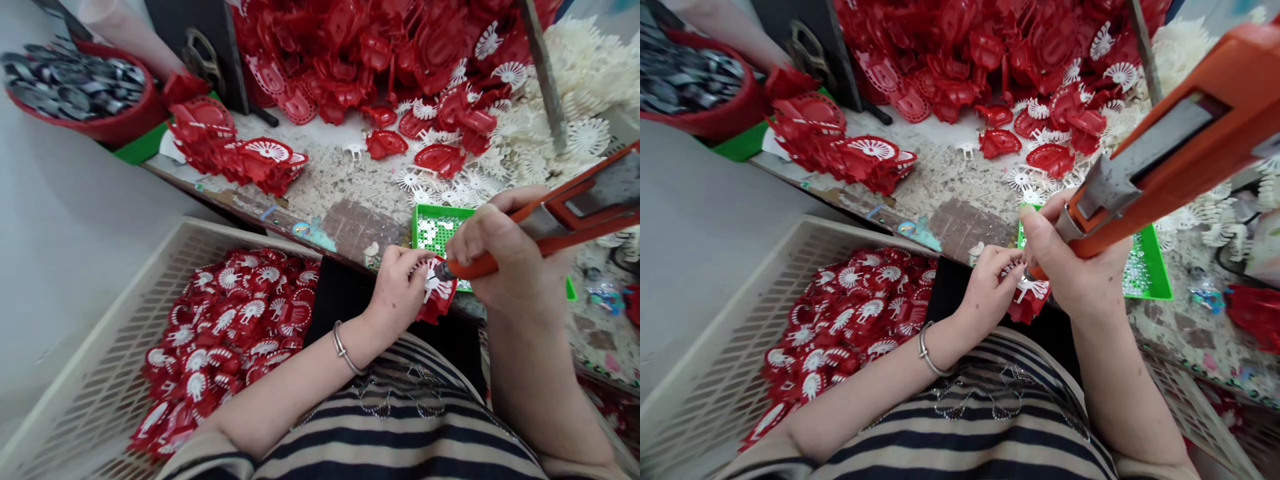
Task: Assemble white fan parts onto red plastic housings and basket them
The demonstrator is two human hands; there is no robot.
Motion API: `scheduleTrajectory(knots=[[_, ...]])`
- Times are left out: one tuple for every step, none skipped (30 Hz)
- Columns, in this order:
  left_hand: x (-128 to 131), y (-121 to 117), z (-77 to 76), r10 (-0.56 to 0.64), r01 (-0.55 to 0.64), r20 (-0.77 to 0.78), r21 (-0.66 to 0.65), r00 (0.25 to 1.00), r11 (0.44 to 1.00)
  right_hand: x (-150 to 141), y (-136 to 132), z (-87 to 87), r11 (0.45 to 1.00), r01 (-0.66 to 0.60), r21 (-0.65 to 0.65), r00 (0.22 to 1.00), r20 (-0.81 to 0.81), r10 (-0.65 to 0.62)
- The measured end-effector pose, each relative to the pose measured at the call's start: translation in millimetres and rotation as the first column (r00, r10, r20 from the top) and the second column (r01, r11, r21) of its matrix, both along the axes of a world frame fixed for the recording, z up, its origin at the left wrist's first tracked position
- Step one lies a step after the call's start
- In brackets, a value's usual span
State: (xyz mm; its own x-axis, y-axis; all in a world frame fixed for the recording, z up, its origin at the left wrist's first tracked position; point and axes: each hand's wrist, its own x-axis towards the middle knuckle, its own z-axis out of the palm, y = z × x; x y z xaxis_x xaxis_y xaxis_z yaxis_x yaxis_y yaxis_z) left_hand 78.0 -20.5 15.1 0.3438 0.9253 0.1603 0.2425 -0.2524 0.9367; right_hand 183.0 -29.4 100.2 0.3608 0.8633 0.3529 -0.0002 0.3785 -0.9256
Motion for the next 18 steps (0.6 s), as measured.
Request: scheduleTrajectory(knots=[[0.0,0.0,-0.1,0.001,-0.001,-0.002,0.003,1.000,1.000,0.3,0.6,-0.2,1.000,-0.001,0.005,1.000,-0.011,0.001],[-0.1,0.1,-0.3,0.002,-0.002,-0.003,0.007,1.000,1.000,0.7,1.1,-0.3,1.000,0.001,0.004,1.000,-0.018,-0.001],[-0.1,0.1,-0.6,0.002,-0.002,-0.002,0.012,1.000,1.000,1.2,1.6,-0.4,1.000,0.003,0.000,1.000,-0.023,-0.003],[0.0,0.1,-0.8,0.003,-0.003,-0.002,0.018,1.000,1.000,1.6,1.9,-0.4,1.000,0.009,-0.005,1.000,-0.029,-0.009],[0.0,0.2,-1.1,0.006,-0.006,-0.002,0.023,1.000,1.000,2.0,2.1,-0.2,1.000,0.015,-0.011,0.999,-0.031,-0.016],[0.0,0.2,-1.3,0.009,-0.009,-0.001,0.027,1.000,1.000,2.3,2.1,0.2,1.000,0.022,-0.017,0.999,-0.032,-0.022],[0.0,0.2,-1.5,0.012,-0.012,0.000,0.031,1.000,0.999,2.5,2.0,0.7,0.999,0.028,-0.019,0.999,-0.034,-0.028],[0.0,0.1,-1.7,0.013,-0.013,0.001,0.034,1.000,0.999,2.5,1.9,1.3,0.999,0.033,-0.018,0.999,-0.035,-0.033],[0.0,0.0,-1.9,0.015,-0.015,0.001,0.036,1.000,0.999,2.6,1.8,1.9,0.999,0.034,-0.012,0.999,-0.034,-0.035],[0.1,-0.1,-2.0,0.015,-0.015,0.001,0.037,1.000,0.999,2.5,1.7,2.3,0.999,0.034,-0.004,0.999,-0.032,-0.035],[0.1,-0.2,-2.1,0.015,-0.015,0.002,0.037,1.000,0.999,2.5,1.6,2.6,0.999,0.032,0.005,0.999,-0.029,-0.032],[0.2,-0.4,-2.1,0.015,-0.015,0.003,0.036,1.000,0.999,2.4,1.6,2.7,0.999,0.030,0.012,0.999,-0.025,-0.030],[0.3,-0.5,-2.0,0.016,-0.016,0.004,0.033,1.000,0.999,2.2,1.7,2.5,0.999,0.027,0.018,0.999,-0.018,-0.027],[0.4,-0.7,-1.8,0.018,-0.018,0.006,0.029,1.000,0.999,2.0,1.8,2.2,0.999,0.025,0.020,1.000,-0.010,-0.024],[0.6,-0.8,-1.5,0.019,-0.019,0.007,0.025,1.000,1.000,1.9,1.9,1.7,1.000,0.021,0.020,1.000,0.000,-0.021],[0.7,-0.8,-1.2,0.019,-0.020,0.007,0.020,1.000,1.000,1.8,2.0,1.1,1.000,0.018,0.019,1.000,0.012,-0.019],[0.9,-0.8,-0.7,0.019,-0.019,0.006,0.016,1.000,1.000,1.9,2.0,0.4,1.000,0.016,0.022,1.000,0.025,-0.016],[0.9,-0.8,-0.2,0.018,-0.018,0.004,0.011,1.000,1.000,2.2,2.0,-0.4,1.000,0.015,0.026,0.999,0.039,-0.016]])
